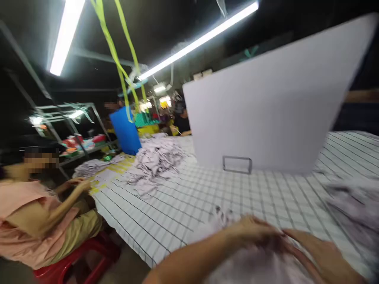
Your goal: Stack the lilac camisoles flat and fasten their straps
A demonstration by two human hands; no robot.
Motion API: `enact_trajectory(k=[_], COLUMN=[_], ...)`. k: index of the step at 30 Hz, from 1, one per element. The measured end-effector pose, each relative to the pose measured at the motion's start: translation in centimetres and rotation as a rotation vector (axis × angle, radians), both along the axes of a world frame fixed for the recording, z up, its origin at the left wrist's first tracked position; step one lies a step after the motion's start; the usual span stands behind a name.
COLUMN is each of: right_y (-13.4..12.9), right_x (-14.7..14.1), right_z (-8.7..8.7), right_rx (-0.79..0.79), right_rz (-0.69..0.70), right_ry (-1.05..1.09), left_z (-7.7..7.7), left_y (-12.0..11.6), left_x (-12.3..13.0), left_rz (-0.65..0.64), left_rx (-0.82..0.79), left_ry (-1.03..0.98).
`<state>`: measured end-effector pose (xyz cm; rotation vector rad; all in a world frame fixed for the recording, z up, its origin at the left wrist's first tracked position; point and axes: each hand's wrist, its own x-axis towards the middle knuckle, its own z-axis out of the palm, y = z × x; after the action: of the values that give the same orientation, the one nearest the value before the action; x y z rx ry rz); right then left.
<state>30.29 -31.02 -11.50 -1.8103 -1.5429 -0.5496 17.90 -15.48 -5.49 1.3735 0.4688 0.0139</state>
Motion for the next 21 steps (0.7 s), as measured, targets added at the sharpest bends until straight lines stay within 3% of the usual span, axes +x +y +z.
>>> enact_trajectory(k=[2, 4, 6, 10, 21], right_y=[-3.4, -5.1, -5.6, -6.5, -6.6], right_x=[-5.1, -9.2, -11.4, -12.1, -12.3], right_z=[1.8, 3.3, 3.8, 3.3, 3.3], right_rx=[-0.150, -0.327, -0.482, -0.695, -0.694], right_rz=[0.001, 0.013, 0.065, 0.157, 0.180], right_ry=[-0.092, -0.100, -0.037, 0.161, 0.230], left_z=[2.2, 3.4, 3.5, 2.8, 1.7], left_y=[-0.8, -0.4, 0.6, 1.4, 1.3], left_x=[-0.7, -0.7, 0.0, 1.4, 3.2], left_rz=[0.107, 0.065, 0.015, -0.030, 0.038], left_rx=[-0.084, -0.168, -0.227, -0.240, 0.021], left_ry=[0.073, 0.072, 0.077, 0.066, 0.113])
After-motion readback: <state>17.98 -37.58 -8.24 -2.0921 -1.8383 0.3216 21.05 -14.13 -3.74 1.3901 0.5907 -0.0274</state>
